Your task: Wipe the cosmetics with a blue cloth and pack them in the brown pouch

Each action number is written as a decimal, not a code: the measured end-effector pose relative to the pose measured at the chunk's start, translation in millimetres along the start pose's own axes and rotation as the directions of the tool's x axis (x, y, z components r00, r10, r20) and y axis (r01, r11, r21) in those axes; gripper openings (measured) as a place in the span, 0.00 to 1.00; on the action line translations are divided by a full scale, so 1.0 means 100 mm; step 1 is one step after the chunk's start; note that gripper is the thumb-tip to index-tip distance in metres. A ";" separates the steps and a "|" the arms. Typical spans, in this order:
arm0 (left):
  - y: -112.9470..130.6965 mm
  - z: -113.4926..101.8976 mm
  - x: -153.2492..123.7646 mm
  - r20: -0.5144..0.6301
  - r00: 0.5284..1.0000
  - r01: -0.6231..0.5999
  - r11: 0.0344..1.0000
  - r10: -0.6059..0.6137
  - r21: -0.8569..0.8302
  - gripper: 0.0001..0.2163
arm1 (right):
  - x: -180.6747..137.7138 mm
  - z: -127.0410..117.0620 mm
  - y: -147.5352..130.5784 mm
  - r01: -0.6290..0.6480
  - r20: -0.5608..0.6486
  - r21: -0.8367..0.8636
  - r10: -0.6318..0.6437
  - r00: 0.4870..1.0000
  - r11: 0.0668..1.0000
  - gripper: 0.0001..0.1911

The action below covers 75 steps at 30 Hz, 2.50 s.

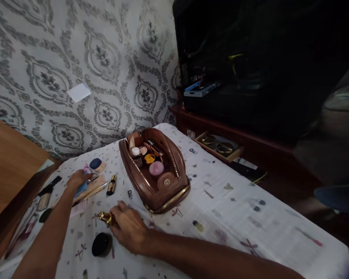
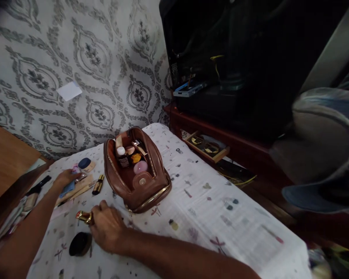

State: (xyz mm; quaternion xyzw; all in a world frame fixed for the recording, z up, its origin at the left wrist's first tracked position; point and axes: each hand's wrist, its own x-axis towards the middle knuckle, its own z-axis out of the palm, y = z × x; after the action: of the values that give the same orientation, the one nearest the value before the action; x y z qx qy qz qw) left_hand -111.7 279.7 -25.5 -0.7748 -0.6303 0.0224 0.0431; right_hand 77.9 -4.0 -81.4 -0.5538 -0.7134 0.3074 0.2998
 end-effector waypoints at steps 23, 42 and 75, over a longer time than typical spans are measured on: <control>2.29 -1.53 -0.28 -0.179 0.787 -0.572 0.807 0.590 0.147 0.21 | 0.02 0.03 0.02 0.015 -0.028 0.024 -0.015 1.000 1.000 0.14; 2.48 -1.43 -0.18 -0.018 0.814 -0.557 0.789 0.580 0.260 0.09 | 0.06 0.08 0.05 0.011 -0.049 0.055 -0.008 0.999 0.998 0.15; -0.26 0.20 -1.28 -0.218 0.976 -0.025 0.992 -0.003 -0.127 0.10 | 0.12 0.19 0.18 0.177 -0.217 0.200 -0.132 0.967 0.964 0.15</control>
State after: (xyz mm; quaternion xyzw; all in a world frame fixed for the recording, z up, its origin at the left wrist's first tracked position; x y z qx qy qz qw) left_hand -165.3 160.5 -45.5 -0.7773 -0.6175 -0.1031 0.0617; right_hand 72.0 9.1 -105.9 -0.4884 -0.6825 0.3015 0.4526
